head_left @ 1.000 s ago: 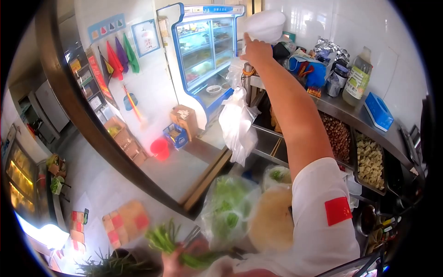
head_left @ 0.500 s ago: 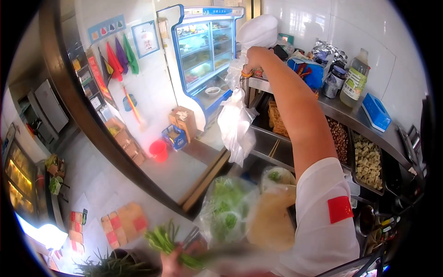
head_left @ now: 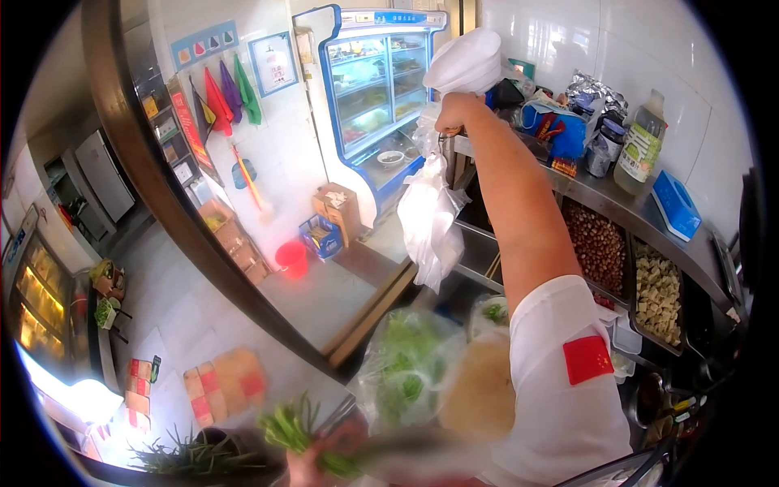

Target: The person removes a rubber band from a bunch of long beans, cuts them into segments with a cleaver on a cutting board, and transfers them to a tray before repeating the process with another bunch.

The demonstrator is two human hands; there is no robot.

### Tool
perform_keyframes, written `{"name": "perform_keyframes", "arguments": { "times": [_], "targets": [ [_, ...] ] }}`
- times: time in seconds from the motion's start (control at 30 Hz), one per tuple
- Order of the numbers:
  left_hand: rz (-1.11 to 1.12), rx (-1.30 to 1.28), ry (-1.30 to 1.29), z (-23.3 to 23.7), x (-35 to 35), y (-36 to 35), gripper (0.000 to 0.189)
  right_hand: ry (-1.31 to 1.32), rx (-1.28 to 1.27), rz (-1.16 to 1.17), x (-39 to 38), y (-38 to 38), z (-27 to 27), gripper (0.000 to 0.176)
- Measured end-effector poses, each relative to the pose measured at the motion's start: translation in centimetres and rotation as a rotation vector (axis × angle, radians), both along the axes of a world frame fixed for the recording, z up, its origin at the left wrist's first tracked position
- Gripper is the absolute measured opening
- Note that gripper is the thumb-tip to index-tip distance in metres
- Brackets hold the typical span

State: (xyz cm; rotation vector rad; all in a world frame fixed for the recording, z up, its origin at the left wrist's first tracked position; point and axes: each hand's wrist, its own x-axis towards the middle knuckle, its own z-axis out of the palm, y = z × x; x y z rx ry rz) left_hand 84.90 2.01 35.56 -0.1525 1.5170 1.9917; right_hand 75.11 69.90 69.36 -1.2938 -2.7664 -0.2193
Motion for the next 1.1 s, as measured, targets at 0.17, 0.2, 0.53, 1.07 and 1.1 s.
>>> {"name": "perform_keyframes", "arguments": {
  "times": [0.17, 0.2, 0.53, 1.07, 1.1],
  "targets": [
    [-0.033, -0.003, -0.007, 0.6, 0.1, 0.6, 0.05, 0.371, 0.284, 0.194, -1.5, -0.9, -3.6, 0.04],
    [-0.037, -0.003, 0.0, 0.7, 0.0, 0.7, 0.051, 0.454, 0.331, 0.241, -1.6, -2.2, -4.7, 0.032],
    [-0.285, 0.078, 0.171, -2.7, -3.7, 0.9, 0.04, 0.499, -0.719, 1.099, 14.8, -27.6, -26.8, 0.021],
    [-0.704, 0.223, 0.31, 2.0, -8.7, 6.8, 0.053, 0.765, -0.856, -0.816, 46.6, -50.7, -45.9, 0.042],
    [-0.702, 0.199, 0.313, 3.0, -8.3, 7.2, 0.053, 0.786, -0.964, -0.916, 47.5, -50.6, -44.3, 0.035]
  ]
}}
